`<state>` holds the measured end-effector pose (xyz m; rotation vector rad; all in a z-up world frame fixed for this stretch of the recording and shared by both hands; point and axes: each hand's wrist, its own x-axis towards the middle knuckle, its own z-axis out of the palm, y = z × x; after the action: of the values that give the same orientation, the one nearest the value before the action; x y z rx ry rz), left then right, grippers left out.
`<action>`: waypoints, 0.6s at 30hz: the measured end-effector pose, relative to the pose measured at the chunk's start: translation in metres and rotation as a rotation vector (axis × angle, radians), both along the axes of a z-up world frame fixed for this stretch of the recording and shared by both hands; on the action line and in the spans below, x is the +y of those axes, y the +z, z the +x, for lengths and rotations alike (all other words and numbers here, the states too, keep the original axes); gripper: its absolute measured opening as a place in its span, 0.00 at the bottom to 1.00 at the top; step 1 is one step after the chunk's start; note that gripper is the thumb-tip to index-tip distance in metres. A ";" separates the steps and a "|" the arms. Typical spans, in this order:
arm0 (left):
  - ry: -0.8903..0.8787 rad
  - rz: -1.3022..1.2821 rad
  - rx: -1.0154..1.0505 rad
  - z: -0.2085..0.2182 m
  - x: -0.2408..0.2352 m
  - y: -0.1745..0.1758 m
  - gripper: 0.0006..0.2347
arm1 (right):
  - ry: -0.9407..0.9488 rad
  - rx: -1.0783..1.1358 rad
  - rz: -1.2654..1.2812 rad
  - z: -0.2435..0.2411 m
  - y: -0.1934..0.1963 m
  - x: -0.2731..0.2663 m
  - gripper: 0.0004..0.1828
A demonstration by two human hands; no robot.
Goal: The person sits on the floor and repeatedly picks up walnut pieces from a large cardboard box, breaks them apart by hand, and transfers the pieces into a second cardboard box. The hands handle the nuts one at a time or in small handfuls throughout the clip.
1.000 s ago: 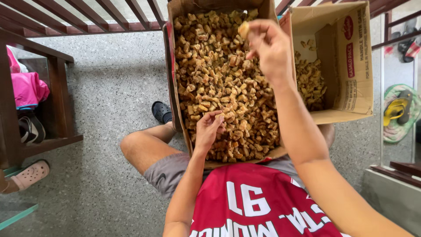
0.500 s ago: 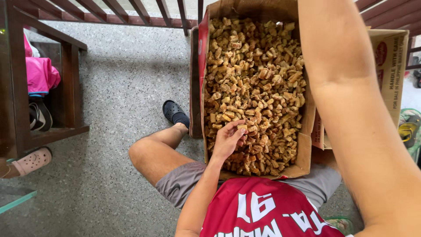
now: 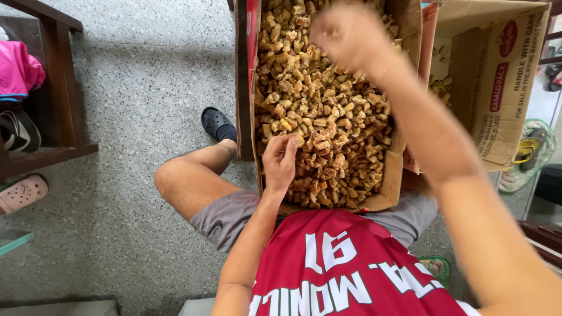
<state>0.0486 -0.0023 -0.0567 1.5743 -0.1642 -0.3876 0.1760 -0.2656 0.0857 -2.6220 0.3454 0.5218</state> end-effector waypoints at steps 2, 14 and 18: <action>0.032 -0.010 0.052 -0.004 -0.001 0.003 0.10 | 0.151 0.066 -0.082 -0.041 -0.038 0.020 0.33; 0.160 -0.353 0.537 -0.021 0.002 -0.023 0.19 | 0.218 -0.058 -0.289 -0.177 -0.075 0.069 0.41; 0.136 -0.315 0.586 -0.024 0.007 -0.026 0.18 | 0.314 0.037 -0.371 -0.178 -0.073 0.089 0.38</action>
<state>0.0248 0.0047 -0.0823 1.1029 0.3197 -0.6637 -0.0020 -0.1769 0.0132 -3.0525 0.0393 0.6618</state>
